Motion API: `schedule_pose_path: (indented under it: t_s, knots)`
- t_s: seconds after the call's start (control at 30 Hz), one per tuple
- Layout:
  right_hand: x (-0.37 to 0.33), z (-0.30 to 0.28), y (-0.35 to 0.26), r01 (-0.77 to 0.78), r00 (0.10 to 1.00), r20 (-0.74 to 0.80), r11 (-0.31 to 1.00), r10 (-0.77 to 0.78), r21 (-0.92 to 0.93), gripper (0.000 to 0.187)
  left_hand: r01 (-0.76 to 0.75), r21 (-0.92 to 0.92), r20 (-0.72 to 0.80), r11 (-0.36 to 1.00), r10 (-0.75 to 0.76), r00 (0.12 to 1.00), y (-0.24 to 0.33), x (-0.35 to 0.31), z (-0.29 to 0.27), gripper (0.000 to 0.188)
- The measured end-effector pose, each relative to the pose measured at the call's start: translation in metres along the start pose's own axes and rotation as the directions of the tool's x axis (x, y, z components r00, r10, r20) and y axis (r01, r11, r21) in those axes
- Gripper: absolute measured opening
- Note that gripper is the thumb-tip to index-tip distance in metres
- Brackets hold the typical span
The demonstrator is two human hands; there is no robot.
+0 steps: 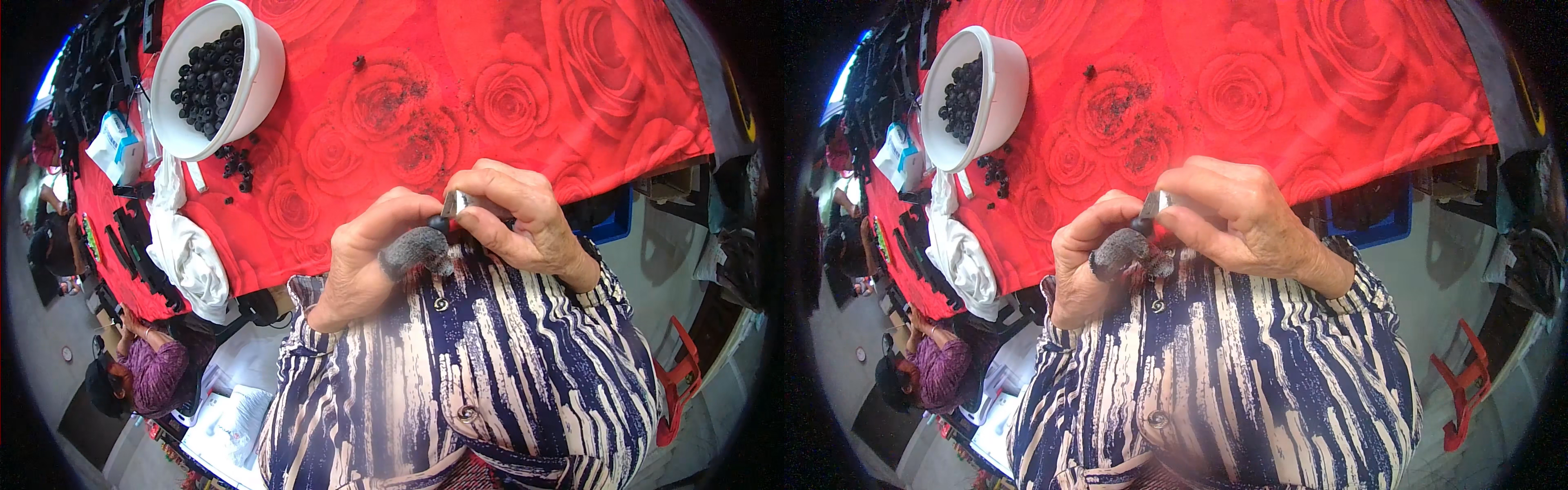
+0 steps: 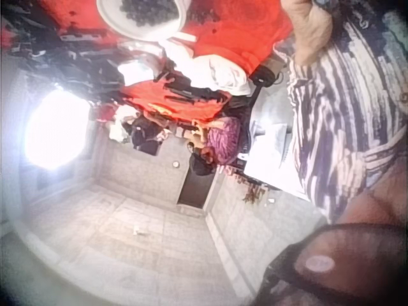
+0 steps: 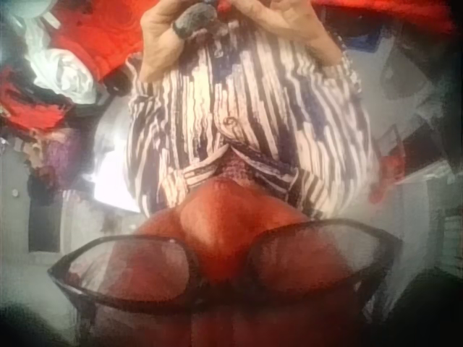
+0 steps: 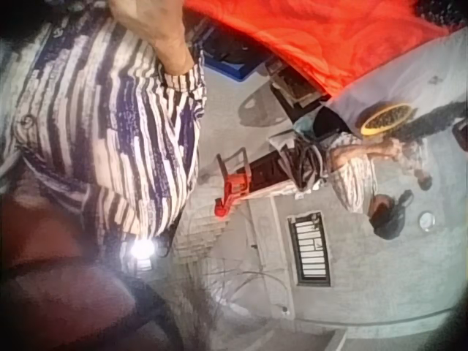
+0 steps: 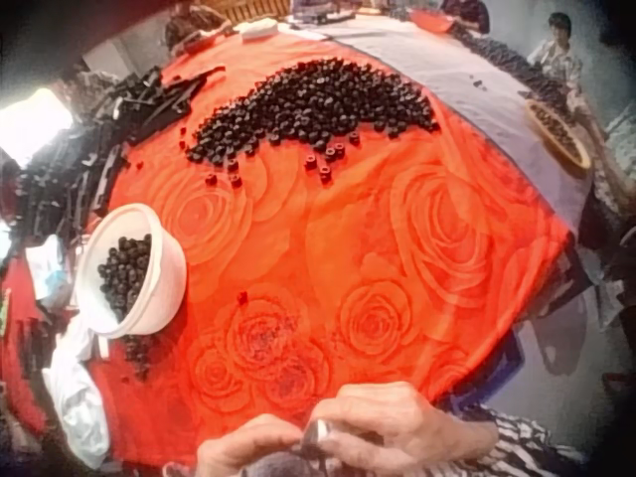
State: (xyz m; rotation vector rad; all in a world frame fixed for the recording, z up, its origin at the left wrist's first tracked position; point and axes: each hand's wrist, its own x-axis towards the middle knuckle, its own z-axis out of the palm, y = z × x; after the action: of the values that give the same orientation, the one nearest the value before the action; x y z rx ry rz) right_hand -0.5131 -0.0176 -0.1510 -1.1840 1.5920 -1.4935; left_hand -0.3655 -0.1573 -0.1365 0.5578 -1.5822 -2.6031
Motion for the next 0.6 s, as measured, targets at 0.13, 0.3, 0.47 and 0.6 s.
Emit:
schedule_pose_path:
  t_s: [0.13,0.3,0.47,0.6]
  knots:
    - [-0.0011,0.0029,0.0026,0.008,0.992,-0.127,1.0,-0.009,-0.01,0.018,0.002,-0.003,-0.01,1.0,-0.002,1.0,0.0017,0.0019,-0.0014,0.026]
    - [-0.003,-0.0014,0.0012,0.031,0.983,-0.18,1.0,-0.031,0.001,0.022,0.112,-0.239,-0.059,0.965,-0.129,0.99,0.0057,0.0018,-0.0011,0.024]
    - [-0.002,-0.0001,-0.0005,0.138,0.974,-0.175,0.99,-0.141,-0.031,0.026,0.101,-0.25,-0.094,0.963,-0.128,0.987,0.0045,0.0031,-0.0048,0.021]
    - [-0.001,0.001,-0.0042,0.09,0.987,-0.131,0.995,-0.095,-0.04,0.029,-0.113,-0.083,-0.128,0.99,0.101,0.987,-0.001,0.003,-0.0029,0.024]
